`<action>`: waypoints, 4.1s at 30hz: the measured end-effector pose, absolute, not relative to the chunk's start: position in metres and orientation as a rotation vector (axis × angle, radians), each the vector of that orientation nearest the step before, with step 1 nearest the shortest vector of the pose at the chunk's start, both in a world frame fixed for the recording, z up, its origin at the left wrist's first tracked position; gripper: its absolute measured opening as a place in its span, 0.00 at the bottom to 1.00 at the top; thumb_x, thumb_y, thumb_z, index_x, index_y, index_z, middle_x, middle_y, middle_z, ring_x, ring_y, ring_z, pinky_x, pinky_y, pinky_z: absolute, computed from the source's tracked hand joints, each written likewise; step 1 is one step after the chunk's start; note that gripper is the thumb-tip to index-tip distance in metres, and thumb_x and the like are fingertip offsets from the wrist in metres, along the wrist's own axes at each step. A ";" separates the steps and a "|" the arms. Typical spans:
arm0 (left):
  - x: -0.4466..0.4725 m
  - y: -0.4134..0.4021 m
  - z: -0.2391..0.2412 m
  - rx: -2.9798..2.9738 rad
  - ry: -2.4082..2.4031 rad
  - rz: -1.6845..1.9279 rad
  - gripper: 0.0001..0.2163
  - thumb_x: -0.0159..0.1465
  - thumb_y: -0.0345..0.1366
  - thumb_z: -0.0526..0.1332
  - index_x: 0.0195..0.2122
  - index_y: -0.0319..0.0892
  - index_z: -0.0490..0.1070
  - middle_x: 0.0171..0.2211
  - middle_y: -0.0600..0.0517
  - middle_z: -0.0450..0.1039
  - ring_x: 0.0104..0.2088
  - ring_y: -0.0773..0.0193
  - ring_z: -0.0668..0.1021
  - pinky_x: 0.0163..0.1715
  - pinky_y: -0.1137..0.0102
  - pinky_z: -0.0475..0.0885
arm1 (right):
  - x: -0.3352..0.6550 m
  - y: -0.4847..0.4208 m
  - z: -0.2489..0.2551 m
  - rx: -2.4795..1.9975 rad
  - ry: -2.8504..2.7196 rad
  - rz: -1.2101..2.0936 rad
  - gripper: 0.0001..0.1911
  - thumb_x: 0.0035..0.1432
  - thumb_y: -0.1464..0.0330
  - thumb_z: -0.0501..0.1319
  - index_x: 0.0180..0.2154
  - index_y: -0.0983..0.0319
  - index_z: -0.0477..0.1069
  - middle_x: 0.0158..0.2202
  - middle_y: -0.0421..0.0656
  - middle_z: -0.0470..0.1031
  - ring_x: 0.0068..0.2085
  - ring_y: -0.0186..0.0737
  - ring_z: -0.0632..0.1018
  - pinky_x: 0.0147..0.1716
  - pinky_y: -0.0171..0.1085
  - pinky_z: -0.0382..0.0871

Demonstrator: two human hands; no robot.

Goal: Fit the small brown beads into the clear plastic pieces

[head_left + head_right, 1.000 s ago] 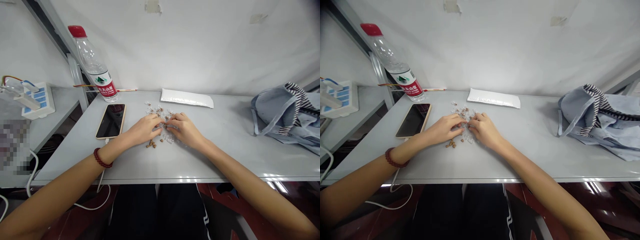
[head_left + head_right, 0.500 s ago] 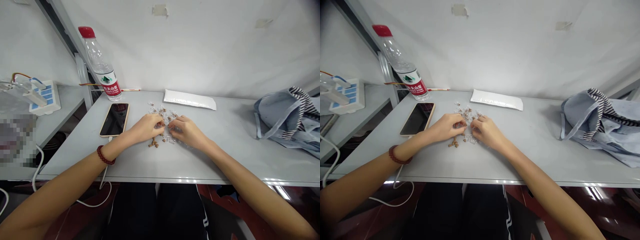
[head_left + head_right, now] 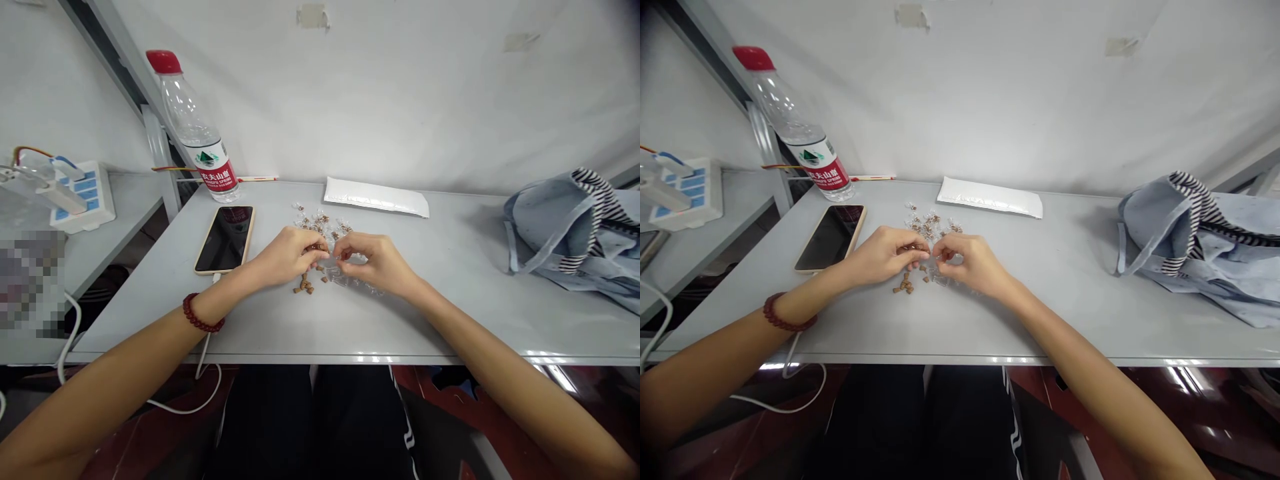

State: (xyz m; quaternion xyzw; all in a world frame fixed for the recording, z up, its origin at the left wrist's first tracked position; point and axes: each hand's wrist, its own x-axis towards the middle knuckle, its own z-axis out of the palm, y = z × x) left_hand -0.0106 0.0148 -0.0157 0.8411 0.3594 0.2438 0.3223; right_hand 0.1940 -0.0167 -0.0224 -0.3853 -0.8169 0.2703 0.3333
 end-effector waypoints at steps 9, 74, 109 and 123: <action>-0.025 0.018 -0.007 2.323 0.898 0.425 0.08 0.61 0.37 0.60 0.33 0.41 0.77 0.28 0.53 0.76 0.30 0.65 0.76 0.33 0.71 0.69 | 0.198 -0.011 -0.030 -1.014 -2.348 0.382 0.07 0.56 0.74 0.57 0.36 0.62 0.72 0.40 0.47 0.75 0.44 0.42 0.74 0.43 0.43 0.69; -0.008 0.020 -0.023 2.375 1.325 0.403 0.08 0.60 0.34 0.55 0.26 0.39 0.71 0.17 0.55 0.67 0.20 0.66 0.68 0.25 0.72 0.61 | 0.172 0.027 -0.031 -1.082 -2.450 0.280 0.12 0.59 0.76 0.57 0.37 0.59 0.79 0.38 0.44 0.77 0.36 0.40 0.65 0.35 0.40 0.56; -0.003 0.014 -0.016 1.886 1.218 0.869 0.10 0.60 0.39 0.59 0.33 0.37 0.74 0.30 0.49 0.76 0.28 0.66 0.75 0.30 0.72 0.70 | 0.174 0.003 -0.020 -1.310 -1.671 0.805 0.08 0.56 0.71 0.58 0.34 0.65 0.77 0.26 0.42 0.77 0.28 0.36 0.77 0.31 0.38 0.70; -0.034 0.010 0.020 2.191 1.043 0.088 0.08 0.55 0.33 0.58 0.34 0.42 0.76 0.23 0.55 0.72 0.23 0.68 0.71 0.22 0.75 0.61 | 0.172 -0.019 -0.012 -0.926 -2.460 0.547 0.06 0.60 0.69 0.60 0.37 0.62 0.76 0.34 0.45 0.74 0.38 0.40 0.71 0.40 0.39 0.64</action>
